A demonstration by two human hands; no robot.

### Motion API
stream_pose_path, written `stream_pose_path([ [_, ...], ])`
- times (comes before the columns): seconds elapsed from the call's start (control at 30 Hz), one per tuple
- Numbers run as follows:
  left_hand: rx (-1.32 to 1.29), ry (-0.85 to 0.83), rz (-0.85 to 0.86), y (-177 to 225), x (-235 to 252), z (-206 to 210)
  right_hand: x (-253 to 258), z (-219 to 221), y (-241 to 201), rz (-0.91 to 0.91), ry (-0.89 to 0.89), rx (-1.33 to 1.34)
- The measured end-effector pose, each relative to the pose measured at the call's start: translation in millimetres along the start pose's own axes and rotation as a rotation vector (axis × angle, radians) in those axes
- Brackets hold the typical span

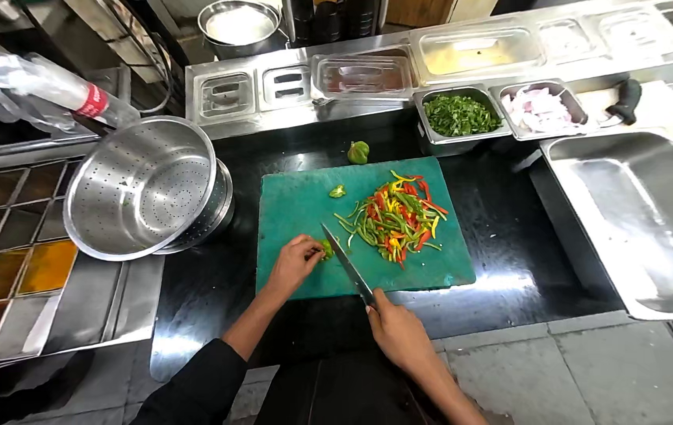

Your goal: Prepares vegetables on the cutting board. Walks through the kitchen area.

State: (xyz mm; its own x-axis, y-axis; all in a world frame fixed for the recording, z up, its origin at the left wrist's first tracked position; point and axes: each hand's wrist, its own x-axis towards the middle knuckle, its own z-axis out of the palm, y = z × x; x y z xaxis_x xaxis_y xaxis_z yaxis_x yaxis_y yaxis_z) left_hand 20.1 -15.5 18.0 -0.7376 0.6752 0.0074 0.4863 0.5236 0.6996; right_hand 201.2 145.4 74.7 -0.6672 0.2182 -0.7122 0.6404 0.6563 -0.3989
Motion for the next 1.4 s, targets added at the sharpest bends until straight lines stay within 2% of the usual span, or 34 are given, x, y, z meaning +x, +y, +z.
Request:
stream_pose_path([
  [0.13,0.093,-0.008,0.22,-11,6,-2,-1,-4,-9,0.101,0.029,-0.096],
  [0.23,0.132,-0.031,0.306,-11,8,-4,-6,-5,-17,0.107,0.05,-0.129],
  [0.37,0.147,-0.064,0.336,-13,12,-6,-4,-1,-18,0.079,0.029,-0.152],
  [0.63,0.189,-0.142,0.414,-12,21,-14,-34,-14,-33,0.079,0.049,-0.237],
  [0.83,0.173,-0.158,0.406,-13,21,-14,-2,-7,-36,0.062,0.024,-0.176],
  [1.0,0.145,-0.097,0.4,-15,18,-12,-20,-16,-39,0.058,0.018,-0.201],
  [1.1,0.094,-0.108,0.426,-24,18,-13,-1,-8,-38,0.073,0.002,-0.169],
  [1.27,0.074,-0.103,0.472,-33,20,-15,-14,-14,-43,0.059,0.008,-0.179],
  [1.4,0.056,-0.127,0.472,-34,20,-16,4,-9,-44,0.041,-0.001,-0.161],
])
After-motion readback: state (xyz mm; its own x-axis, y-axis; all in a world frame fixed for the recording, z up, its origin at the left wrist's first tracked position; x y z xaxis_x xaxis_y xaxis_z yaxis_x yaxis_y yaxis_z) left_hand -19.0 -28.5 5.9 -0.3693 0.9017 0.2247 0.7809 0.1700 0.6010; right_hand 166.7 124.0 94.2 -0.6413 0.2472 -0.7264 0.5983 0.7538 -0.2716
